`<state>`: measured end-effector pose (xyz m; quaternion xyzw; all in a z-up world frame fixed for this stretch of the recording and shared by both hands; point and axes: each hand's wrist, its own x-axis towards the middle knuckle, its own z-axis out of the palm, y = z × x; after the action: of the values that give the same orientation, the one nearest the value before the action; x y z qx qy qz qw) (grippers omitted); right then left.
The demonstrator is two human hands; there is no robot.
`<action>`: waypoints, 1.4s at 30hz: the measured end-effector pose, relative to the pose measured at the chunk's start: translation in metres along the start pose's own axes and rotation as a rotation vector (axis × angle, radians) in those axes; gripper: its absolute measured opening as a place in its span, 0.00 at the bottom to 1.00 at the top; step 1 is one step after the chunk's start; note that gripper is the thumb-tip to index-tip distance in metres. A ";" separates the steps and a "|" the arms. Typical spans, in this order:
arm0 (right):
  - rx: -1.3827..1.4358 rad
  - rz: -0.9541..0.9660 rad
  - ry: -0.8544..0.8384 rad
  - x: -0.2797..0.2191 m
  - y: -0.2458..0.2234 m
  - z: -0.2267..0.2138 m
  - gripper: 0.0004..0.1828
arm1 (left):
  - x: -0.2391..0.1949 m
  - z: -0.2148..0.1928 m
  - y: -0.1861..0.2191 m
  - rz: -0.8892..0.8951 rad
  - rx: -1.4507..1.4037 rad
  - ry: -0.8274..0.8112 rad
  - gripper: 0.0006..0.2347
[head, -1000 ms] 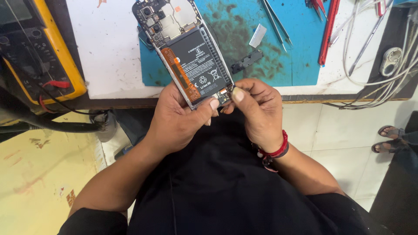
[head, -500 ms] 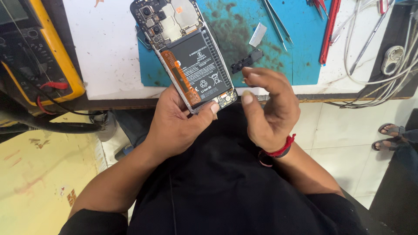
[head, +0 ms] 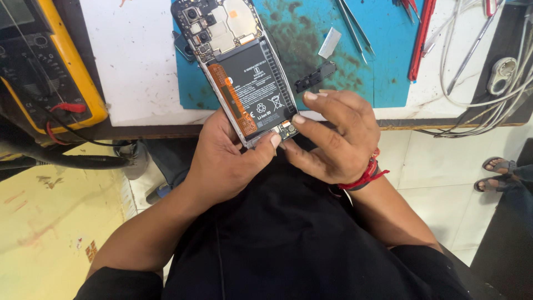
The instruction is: The person disassembles a smartphone using tweezers and a metal prying tool, removes the back cover, and manipulates internal components including the battery and ribbon cables. The person wipes the back cover with a cloth and repositions internal parts before placing the device on a yellow box.
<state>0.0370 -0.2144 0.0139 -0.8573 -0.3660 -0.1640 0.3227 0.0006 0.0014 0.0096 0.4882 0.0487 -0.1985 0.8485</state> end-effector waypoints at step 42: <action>-0.060 -0.292 -0.083 0.008 0.016 -0.009 0.16 | -0.002 0.002 0.000 0.007 0.017 0.017 0.11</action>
<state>0.0542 -0.2247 0.0180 -0.8102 -0.4949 -0.1844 0.2541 -0.0017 0.0006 0.0114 0.4974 0.0525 -0.1918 0.8444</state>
